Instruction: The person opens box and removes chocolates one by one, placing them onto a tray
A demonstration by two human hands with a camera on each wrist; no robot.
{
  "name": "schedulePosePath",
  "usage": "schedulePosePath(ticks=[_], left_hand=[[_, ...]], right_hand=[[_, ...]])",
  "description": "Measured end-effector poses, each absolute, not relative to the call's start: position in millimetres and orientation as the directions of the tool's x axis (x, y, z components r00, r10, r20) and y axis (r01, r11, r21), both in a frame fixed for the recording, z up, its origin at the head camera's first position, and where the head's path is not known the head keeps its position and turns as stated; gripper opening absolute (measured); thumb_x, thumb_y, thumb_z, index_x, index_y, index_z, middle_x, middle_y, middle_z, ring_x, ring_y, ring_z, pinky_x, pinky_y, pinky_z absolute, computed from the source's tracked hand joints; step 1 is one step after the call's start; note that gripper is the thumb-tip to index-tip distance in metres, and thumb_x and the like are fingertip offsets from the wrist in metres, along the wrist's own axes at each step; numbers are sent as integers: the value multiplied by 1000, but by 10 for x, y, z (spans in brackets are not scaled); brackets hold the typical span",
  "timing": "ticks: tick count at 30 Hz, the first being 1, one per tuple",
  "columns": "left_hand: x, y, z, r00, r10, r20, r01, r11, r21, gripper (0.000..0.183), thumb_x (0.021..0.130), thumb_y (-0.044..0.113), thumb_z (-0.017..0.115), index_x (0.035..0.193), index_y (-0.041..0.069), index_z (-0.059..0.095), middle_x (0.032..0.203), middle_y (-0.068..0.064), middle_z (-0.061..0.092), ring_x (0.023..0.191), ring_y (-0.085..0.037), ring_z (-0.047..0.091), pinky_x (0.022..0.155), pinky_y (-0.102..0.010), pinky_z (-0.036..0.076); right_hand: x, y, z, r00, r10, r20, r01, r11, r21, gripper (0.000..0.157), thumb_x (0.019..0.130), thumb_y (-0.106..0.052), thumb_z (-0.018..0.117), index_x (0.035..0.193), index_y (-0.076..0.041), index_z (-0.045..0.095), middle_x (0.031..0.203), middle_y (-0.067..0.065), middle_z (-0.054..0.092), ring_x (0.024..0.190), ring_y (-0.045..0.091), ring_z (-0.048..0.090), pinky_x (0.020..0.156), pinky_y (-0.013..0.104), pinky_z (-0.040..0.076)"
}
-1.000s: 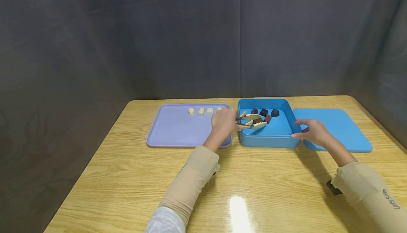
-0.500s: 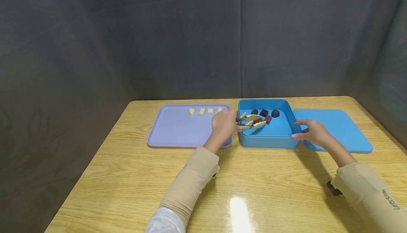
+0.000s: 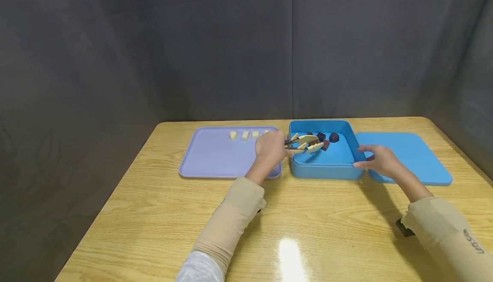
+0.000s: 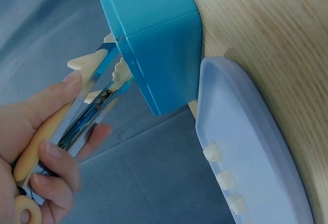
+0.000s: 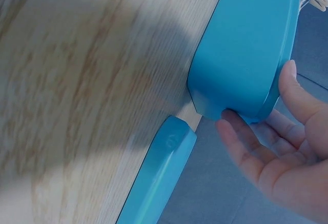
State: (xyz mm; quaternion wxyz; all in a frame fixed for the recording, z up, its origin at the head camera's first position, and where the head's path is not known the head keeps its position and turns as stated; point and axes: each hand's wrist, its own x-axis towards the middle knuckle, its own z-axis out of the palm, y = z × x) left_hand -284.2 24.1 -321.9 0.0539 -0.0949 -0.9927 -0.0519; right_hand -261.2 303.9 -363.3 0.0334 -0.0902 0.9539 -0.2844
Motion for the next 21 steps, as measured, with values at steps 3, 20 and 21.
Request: schedulePosePath(ticks=[3,20,21], left_hand=[[-2832,224,-3201,-975,187,123,199,975,95,36,68,50,72,67,18,57,65,4,52,55,-10,46,41,-25,35],[-2789,83,-3044,-974,156,164,185,966,179,34,67,50,72,68,18,59,62,5,52,54,-11,47,43,-25,35],[-2787,70,-3034,-973,158,168,188,966,180,34,68,50,72,68,19,59,62,5,53,53,-11,47,43,-26,35]], right_hand=[[-2606,3035,-3640,-982,-190,-16,-149,822,-550,62,82,-24,66,125,12,40,129,36,31,97,44,51,73,48,45],[-2627,3028,-3629,-980,-199,-13,-161,827,-539,63,81,-25,67,123,13,41,129,37,30,97,45,50,73,48,45],[-2625,3025,-3630,-980,-198,-12,-161,826,-540,63,81,-25,67,123,13,41,128,37,30,97,45,51,73,48,45]])
